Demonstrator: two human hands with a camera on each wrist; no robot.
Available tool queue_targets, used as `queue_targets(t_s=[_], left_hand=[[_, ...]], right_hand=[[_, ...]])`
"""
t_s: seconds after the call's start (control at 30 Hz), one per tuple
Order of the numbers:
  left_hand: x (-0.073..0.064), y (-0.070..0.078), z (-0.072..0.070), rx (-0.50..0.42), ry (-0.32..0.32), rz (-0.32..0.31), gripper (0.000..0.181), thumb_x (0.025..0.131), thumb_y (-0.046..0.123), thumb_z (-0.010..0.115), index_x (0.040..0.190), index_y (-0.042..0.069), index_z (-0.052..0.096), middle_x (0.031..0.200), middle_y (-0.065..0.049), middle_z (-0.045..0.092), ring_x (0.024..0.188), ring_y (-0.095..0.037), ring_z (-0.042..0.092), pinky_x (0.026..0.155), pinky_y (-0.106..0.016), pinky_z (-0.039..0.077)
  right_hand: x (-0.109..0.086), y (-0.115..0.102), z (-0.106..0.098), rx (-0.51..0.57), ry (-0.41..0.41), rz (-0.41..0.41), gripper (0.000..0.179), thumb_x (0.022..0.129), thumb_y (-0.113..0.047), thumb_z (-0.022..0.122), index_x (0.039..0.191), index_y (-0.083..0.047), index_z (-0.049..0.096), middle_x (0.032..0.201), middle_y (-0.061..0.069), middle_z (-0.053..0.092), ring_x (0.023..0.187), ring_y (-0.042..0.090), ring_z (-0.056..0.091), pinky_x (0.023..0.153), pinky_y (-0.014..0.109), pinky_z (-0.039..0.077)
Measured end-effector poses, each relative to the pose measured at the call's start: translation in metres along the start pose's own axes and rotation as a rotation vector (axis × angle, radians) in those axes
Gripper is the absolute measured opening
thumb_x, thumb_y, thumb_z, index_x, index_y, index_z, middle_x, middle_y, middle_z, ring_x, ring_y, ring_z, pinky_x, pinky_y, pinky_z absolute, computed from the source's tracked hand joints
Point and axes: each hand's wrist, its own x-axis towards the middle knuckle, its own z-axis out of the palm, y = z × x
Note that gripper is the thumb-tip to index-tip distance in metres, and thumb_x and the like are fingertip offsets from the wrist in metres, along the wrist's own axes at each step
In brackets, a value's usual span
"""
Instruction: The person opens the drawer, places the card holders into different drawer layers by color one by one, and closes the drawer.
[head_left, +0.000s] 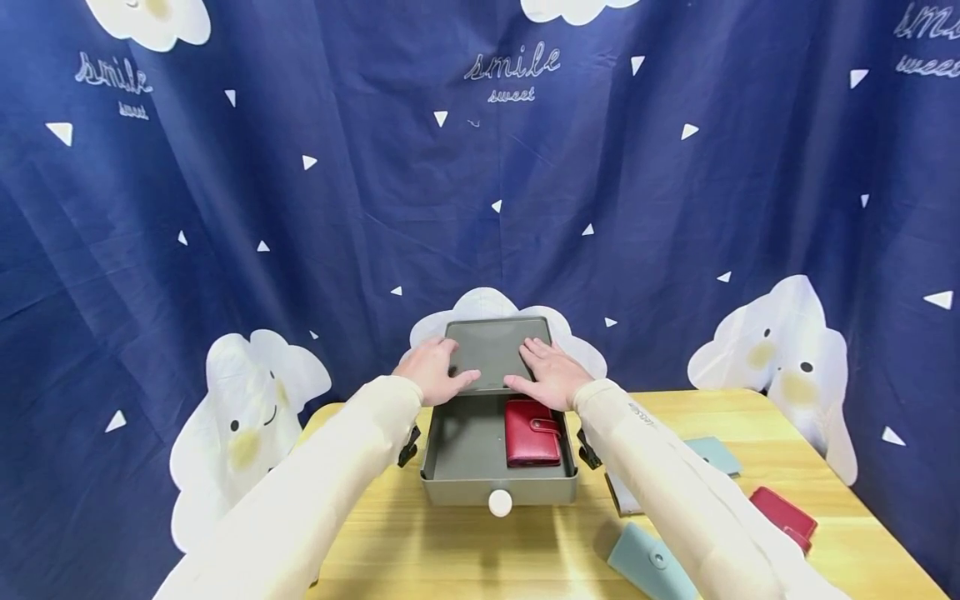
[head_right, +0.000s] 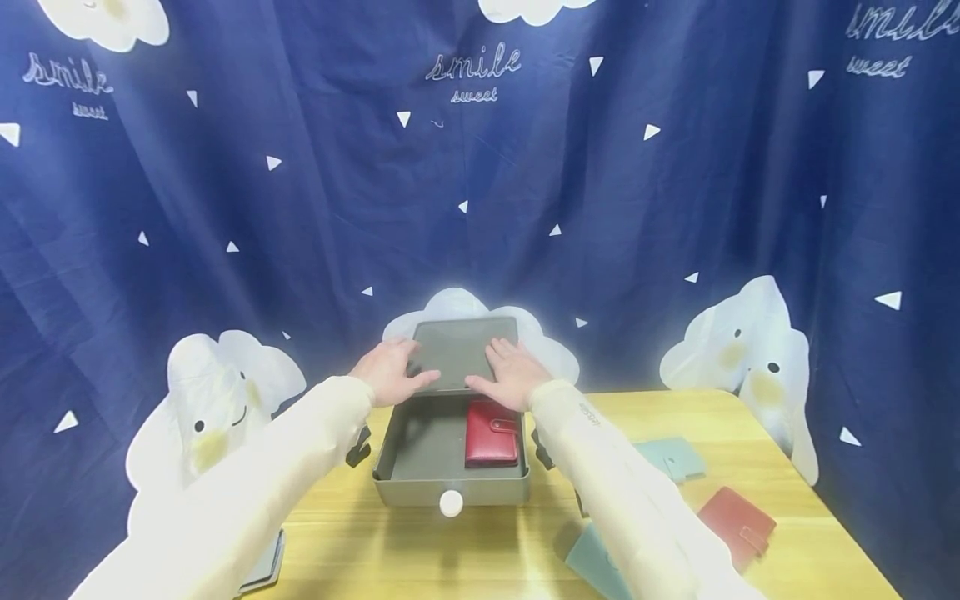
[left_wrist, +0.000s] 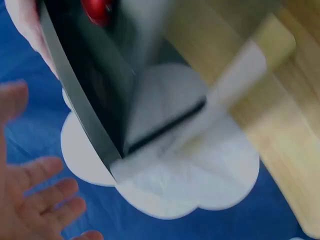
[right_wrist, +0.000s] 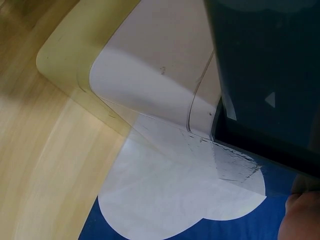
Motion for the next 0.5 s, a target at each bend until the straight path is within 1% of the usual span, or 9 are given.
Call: queue_targets(t_s=[0.07, 0.13, 0.17, 0.27, 0.37, 0.5], left_hand=[[0.002, -0.006, 0.002, 0.021, -0.051, -0.001, 0.080, 0.078, 0.067, 0.051, 0.130, 0.007, 0.049, 0.129, -0.009, 0.048, 0.120, -0.022, 0.042, 0.097, -0.048, 0.033], [0.003, -0.011, 0.005, 0.039, -0.106, -0.016, 0.089, 0.076, 0.073, 0.046, 0.138, 0.009, 0.040, 0.140, -0.010, 0.038, 0.130, -0.023, 0.031, 0.101, -0.054, 0.024], [0.003, -0.014, 0.006, 0.047, -0.132, -0.029, 0.093, 0.075, 0.075, 0.043, 0.141, 0.010, 0.036, 0.144, -0.009, 0.033, 0.132, -0.023, 0.026, 0.102, -0.056, 0.021], [0.004, -0.021, 0.010, 0.059, -0.184, -0.062, 0.099, 0.074, 0.080, 0.034, 0.145, 0.012, 0.026, 0.149, -0.007, 0.023, 0.136, -0.024, 0.017, 0.102, -0.059, 0.015], [0.007, -0.027, 0.015, 0.067, -0.200, -0.083, 0.102, 0.073, 0.083, 0.027, 0.146, 0.011, 0.022, 0.150, -0.006, 0.020, 0.137, -0.024, 0.014, 0.103, -0.059, 0.012], [0.010, -0.029, 0.020, 0.073, -0.193, -0.096, 0.104, 0.073, 0.084, 0.022, 0.146, 0.010, 0.022, 0.150, -0.006, 0.019, 0.137, -0.024, 0.012, 0.103, -0.059, 0.010]], right_hand=[[0.000, 0.000, 0.001, -0.003, 0.000, 0.004, 0.091, 0.084, -0.072, 0.024, 0.141, -0.002, 0.031, 0.147, 0.014, 0.025, 0.136, 0.027, 0.016, 0.109, 0.041, 0.009], [0.000, 0.001, 0.002, -0.006, -0.002, 0.010, 0.092, 0.084, -0.073, 0.024, 0.142, -0.002, 0.031, 0.147, 0.013, 0.024, 0.136, 0.026, 0.016, 0.109, 0.040, 0.009], [0.000, 0.001, 0.002, -0.007, -0.004, 0.011, 0.092, 0.083, -0.073, 0.023, 0.142, -0.003, 0.030, 0.147, 0.013, 0.024, 0.136, 0.025, 0.015, 0.109, 0.040, 0.009], [0.001, 0.001, 0.002, -0.004, -0.008, 0.010, 0.093, 0.083, -0.074, 0.023, 0.142, -0.003, 0.030, 0.147, 0.013, 0.024, 0.136, 0.025, 0.015, 0.109, 0.040, 0.009], [0.001, 0.000, 0.002, 0.001, -0.010, 0.008, 0.093, 0.083, -0.074, 0.022, 0.142, -0.003, 0.030, 0.147, 0.013, 0.023, 0.136, 0.025, 0.015, 0.109, 0.041, 0.009], [0.001, 0.001, 0.001, -0.003, -0.009, 0.009, 0.094, 0.082, -0.075, 0.022, 0.142, -0.003, 0.030, 0.147, 0.012, 0.024, 0.136, 0.024, 0.015, 0.109, 0.040, 0.009]])
